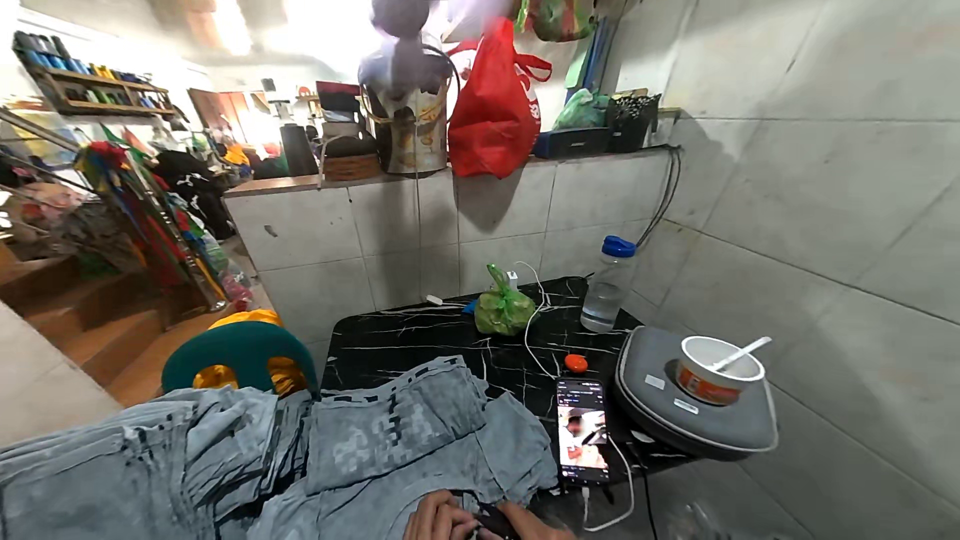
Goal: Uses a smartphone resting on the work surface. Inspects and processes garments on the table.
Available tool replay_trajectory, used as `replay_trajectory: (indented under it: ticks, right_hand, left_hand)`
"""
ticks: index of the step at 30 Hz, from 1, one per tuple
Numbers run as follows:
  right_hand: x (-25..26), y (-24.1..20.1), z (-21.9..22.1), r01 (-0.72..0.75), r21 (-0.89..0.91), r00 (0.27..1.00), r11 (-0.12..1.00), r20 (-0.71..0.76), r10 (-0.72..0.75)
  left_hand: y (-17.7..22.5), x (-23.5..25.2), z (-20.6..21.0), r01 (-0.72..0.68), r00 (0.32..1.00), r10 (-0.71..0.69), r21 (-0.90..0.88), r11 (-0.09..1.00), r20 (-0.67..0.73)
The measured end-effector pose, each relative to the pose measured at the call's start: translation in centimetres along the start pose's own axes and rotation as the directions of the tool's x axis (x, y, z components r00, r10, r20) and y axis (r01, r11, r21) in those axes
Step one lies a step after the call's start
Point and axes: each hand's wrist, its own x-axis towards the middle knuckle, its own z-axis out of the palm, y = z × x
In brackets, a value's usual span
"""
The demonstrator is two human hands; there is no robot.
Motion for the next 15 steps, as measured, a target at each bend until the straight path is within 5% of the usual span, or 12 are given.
replay_trajectory:
  ticks: [15]
  right_hand:
    - [-0.1, -0.6, 0.3, 0.061, -0.074, 0.998, 0.995, 0.011, -0.061]
  left_hand:
    - [-0.1, -0.3, 0.1, 0.032, 0.999, -0.033, -0.068, 0.997, -0.018]
